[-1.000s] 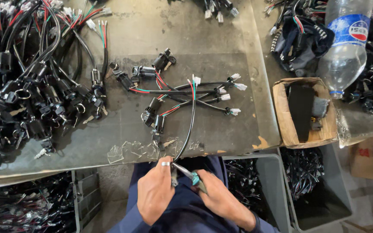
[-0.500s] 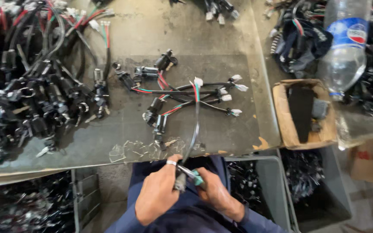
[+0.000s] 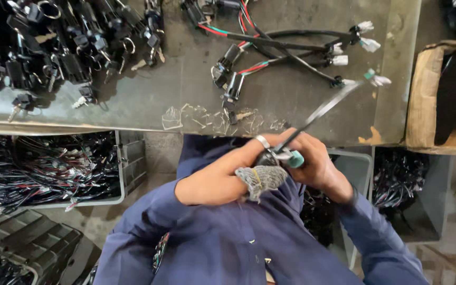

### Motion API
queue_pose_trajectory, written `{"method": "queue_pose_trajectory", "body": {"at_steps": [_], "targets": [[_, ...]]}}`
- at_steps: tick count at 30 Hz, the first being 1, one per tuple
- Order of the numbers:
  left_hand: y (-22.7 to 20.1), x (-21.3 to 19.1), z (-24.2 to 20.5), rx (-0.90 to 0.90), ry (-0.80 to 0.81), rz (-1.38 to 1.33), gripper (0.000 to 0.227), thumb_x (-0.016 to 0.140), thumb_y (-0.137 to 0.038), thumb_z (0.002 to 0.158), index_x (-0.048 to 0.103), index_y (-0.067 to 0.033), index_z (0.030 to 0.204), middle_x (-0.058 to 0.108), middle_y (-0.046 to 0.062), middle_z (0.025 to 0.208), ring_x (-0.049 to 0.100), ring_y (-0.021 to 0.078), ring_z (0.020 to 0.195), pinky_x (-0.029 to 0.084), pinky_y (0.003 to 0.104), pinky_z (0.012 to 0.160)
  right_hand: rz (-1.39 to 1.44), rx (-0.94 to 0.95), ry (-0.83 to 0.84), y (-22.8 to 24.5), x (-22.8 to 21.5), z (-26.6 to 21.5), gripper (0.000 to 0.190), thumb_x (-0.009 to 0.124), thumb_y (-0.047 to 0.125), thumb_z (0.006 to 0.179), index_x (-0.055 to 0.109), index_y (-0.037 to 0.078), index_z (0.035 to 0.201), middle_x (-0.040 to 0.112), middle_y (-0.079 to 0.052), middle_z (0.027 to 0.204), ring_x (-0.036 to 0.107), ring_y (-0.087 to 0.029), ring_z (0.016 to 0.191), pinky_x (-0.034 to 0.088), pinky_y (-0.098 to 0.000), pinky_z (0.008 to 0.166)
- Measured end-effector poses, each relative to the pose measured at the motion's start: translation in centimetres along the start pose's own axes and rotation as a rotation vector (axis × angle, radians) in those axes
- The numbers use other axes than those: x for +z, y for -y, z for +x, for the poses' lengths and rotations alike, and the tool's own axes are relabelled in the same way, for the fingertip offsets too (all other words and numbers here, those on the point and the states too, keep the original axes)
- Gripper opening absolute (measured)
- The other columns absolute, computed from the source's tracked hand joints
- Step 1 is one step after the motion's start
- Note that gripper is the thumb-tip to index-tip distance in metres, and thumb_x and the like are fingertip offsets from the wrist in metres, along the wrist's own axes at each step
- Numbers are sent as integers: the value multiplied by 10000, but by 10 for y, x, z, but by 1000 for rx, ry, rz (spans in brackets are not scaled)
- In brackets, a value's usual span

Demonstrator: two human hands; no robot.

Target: The person strips the outer insulation from multiple black wires using pliers, then places the stripped wires into a pile on the table. The person repeatedly picks up wires, strips them, and adds them to the pile.

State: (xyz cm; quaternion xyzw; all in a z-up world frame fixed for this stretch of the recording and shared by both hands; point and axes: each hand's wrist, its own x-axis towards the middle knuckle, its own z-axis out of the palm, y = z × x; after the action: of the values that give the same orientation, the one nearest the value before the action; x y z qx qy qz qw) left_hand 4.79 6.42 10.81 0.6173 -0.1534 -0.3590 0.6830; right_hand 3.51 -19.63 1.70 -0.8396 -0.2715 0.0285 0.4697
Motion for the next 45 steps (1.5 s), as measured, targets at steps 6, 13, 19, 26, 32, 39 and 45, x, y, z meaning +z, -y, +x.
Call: {"method": "queue_pose_trajectory", "body": {"at_steps": [6, 13, 19, 26, 32, 39, 45], "targets": [[29, 1, 9, 286, -424, 745, 792, 692, -54, 784, 374, -27, 1508, 659, 238, 1227, 667, 412, 962, 539, 457, 760, 0, 454, 16, 54, 7, 3, 286, 714, 8, 805, 643, 45, 1080, 710, -145, 949, 704, -334, 849, 539, -385, 754], [42, 2, 7, 64, -434, 683, 454, 738, -125, 873, 521, -38, 1262, 647, 196, 958, 657, 430, 876, 505, 490, 723, -69, 460, -71, 20, 36, -29, 273, 788, 85, 816, 667, 61, 1059, 712, -134, 898, 694, -317, 811, 536, -386, 710], [-3, -106, -23, 300, -918, 1454, 676, 743, -24, 938, 353, 157, 1460, 458, 345, 1430, 480, 463, 1321, 397, 498, 1107, -376, 105, -299, 21, -25, 19, 340, 825, 183, 881, 636, 39, 1125, 700, -140, 1112, 681, -322, 1017, 534, -415, 847], [17, -181, 82, 428, -496, 1738, 750, 686, -15, 791, 546, -119, 1521, 377, 200, 1638, 374, 375, 1519, 176, 602, 1235, -710, 88, -158, 16, -10, 46, 491, 689, 46, 965, 566, -38, 1434, 546, -213, 1506, 488, -381, 1433, 376, -525, 1171], [-36, -174, 87, 529, -490, 1142, 474, 577, 43, 797, 666, -96, 1241, 639, 98, 1237, 567, 322, 1295, 383, 508, 1156, -570, 126, -305, 12, -9, 26, 378, 654, 68, 978, 624, 52, 1354, 601, -130, 1459, 558, -310, 1395, 394, -461, 1180], [5, -35, 30, 546, -126, 524, 333, 693, -149, 992, 581, -30, 1282, 647, 177, 1175, 655, 357, 1095, 531, 414, 922, 1219, 457, -487, 47, -28, 89, 552, 553, 476, 992, 644, -26, 1203, 651, -71, 1044, 603, -172, 937, 486, -304, 858], [85, 19, 34, 196, -114, -27, 203, 655, -143, 999, 631, -53, 1179, 654, 112, 1060, 658, 233, 907, 551, 348, 818, 1769, -47, -595, 58, -74, 88, 439, 539, 404, 1136, 480, 140, 790, 378, 94, 675, 300, -7, 576, 308, -176, 557]]}}
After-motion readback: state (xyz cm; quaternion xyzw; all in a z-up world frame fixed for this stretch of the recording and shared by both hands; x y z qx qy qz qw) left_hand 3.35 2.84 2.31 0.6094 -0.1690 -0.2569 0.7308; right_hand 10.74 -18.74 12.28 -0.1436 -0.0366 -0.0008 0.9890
